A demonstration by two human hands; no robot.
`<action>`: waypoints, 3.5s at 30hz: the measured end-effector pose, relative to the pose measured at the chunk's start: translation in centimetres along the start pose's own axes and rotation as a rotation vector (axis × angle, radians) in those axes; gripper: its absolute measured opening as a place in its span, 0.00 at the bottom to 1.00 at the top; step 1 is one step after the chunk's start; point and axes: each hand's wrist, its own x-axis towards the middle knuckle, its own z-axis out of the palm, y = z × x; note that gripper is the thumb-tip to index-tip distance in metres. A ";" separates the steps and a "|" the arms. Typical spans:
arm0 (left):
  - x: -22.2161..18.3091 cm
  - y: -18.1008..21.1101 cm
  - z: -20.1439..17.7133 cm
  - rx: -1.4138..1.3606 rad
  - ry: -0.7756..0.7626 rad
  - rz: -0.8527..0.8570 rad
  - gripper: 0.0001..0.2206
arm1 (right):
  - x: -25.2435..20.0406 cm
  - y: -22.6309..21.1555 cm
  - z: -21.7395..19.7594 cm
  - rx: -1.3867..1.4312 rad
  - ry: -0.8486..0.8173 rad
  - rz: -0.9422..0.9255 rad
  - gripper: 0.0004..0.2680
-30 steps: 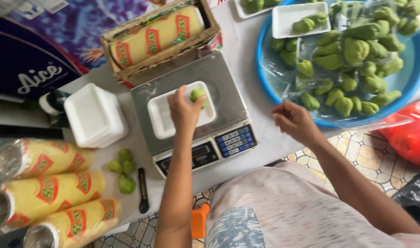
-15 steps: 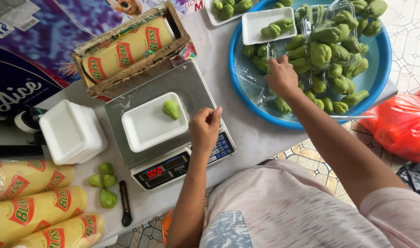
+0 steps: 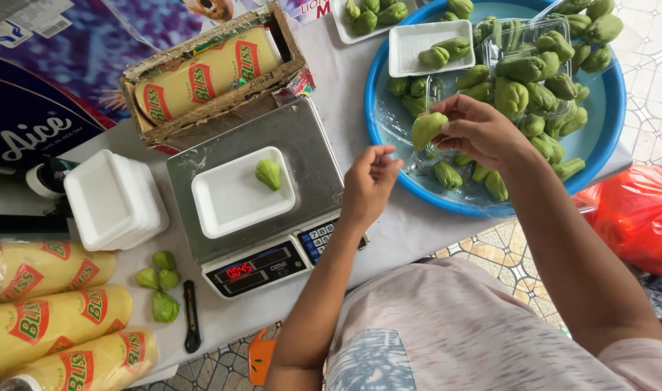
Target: The person is weighing small green vegetables (chayotes) on a digital scale, transferring them from a large basin to individual trays.
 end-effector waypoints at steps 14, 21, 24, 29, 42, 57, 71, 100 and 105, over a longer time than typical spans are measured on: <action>0.7 3.1 3.3 -0.445 -0.174 0.004 0.21 | -3.3 -7.1 -0.1 -0.404 -0.071 -0.099 0.17; 1.0 -0.1 4.9 -0.834 -0.103 -0.077 0.13 | 8.0 6.9 -11.7 -1.626 0.205 -0.308 0.12; 0.8 0.9 4.3 -0.926 -0.154 -0.136 0.11 | 10.2 12.2 -12.5 -2.080 0.232 -0.322 0.09; 0.4 1.5 4.0 -0.937 -0.182 -0.158 0.12 | 9.2 8.9 -8.0 -2.150 0.139 -0.139 0.08; 2.2 -0.4 4.7 -0.958 -0.004 -0.242 0.11 | 7.7 5.8 -7.9 -1.234 0.027 -0.260 0.16; 3.4 4.2 5.2 -0.545 0.191 -0.053 0.19 | -1.2 -2.6 -0.9 -0.631 -0.170 -0.143 0.09; 3.3 1.8 5.5 -0.843 0.072 -0.156 0.15 | -0.7 -2.3 0.7 -0.588 -0.128 -0.164 0.07; -1.0 1.0 -0.4 -1.063 -0.398 -0.295 0.21 | -2.6 -3.4 3.4 -0.499 0.210 -0.202 0.07; -0.7 2.1 -3.2 -1.191 -0.651 -0.344 0.31 | -1.4 0.2 0.6 -1.281 0.231 -0.072 0.09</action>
